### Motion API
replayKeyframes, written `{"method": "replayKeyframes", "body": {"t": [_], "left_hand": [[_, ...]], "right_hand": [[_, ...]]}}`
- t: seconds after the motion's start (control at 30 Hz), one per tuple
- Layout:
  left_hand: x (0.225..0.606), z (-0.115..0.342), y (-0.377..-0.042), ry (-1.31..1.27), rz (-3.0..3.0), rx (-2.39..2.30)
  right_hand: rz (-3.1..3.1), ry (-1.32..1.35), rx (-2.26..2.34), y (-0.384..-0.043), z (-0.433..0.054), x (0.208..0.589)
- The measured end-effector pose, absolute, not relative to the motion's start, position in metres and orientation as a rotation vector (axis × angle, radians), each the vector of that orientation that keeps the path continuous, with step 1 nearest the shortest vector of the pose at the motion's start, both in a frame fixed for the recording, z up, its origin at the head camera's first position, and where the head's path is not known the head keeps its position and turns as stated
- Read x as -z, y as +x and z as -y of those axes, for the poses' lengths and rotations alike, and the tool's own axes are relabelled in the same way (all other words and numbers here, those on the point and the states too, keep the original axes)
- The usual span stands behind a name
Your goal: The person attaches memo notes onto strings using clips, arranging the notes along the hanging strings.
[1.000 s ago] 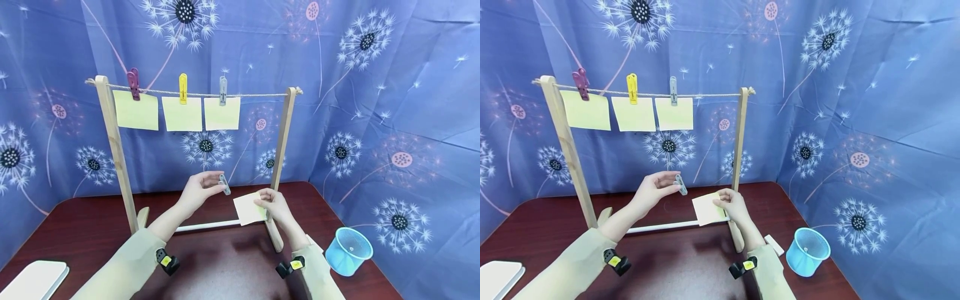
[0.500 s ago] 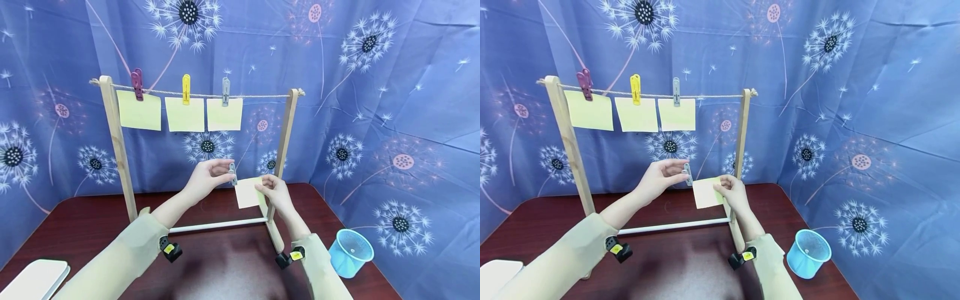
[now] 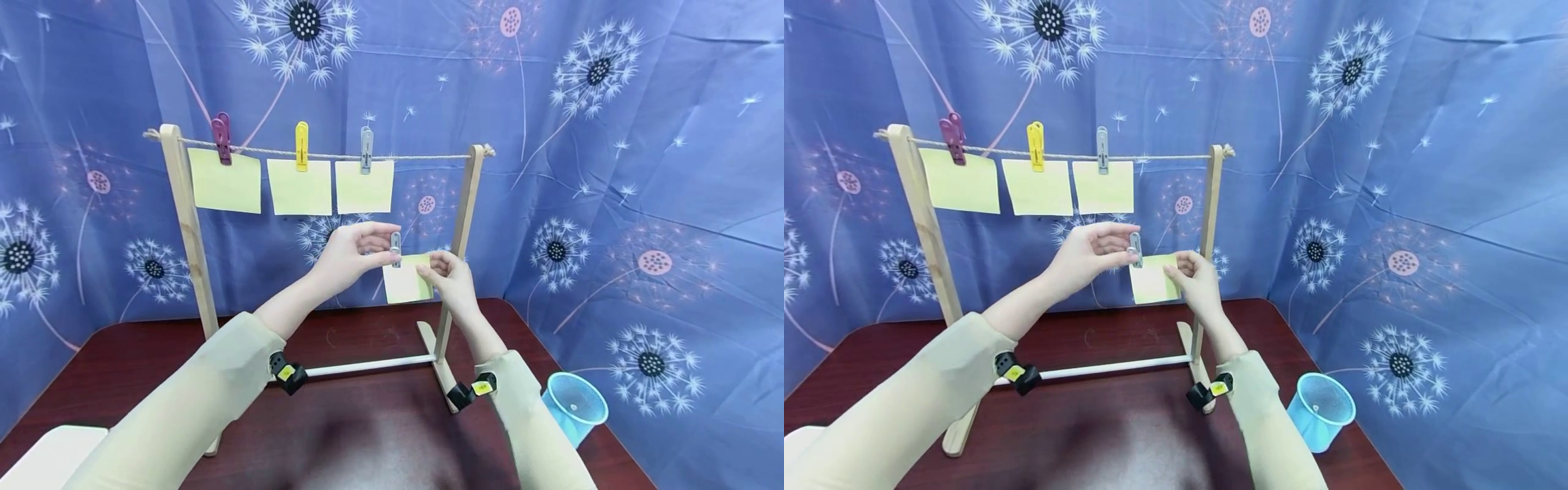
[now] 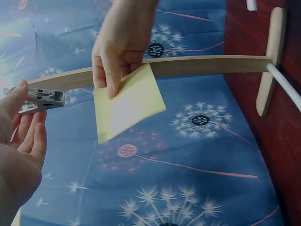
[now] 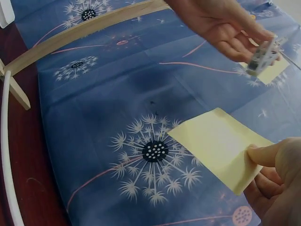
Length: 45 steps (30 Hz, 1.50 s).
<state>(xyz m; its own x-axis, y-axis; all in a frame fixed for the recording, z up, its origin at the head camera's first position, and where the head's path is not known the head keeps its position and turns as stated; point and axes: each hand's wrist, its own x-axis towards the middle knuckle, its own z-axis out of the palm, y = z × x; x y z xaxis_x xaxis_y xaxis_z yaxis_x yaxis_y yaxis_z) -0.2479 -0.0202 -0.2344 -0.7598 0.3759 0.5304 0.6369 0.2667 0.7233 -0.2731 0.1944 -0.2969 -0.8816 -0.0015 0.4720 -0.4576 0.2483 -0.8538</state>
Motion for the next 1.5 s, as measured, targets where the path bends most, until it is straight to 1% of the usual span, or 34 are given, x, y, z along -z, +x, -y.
{"method": "replayKeyframes", "body": {"t": [0.33,0.57,0.97,1.5], "left_hand": [[0.21,0.013,-0.252,-0.965,2.298,1.476],[0.197,0.009,-0.259,-0.94,2.304,1.486],[0.169,-0.002,-0.261,-0.977,2.224,1.52],[0.136,-0.019,-0.26,-0.983,2.13,1.474]], "right_hand": [[1.956,0.456,-1.715,-0.278,-0.189,0.273],[1.901,0.474,-1.692,-0.28,-0.184,0.25],[1.768,0.487,-1.649,-0.285,-0.177,0.218],[1.707,0.537,-1.671,-0.283,-0.177,0.193]]}}
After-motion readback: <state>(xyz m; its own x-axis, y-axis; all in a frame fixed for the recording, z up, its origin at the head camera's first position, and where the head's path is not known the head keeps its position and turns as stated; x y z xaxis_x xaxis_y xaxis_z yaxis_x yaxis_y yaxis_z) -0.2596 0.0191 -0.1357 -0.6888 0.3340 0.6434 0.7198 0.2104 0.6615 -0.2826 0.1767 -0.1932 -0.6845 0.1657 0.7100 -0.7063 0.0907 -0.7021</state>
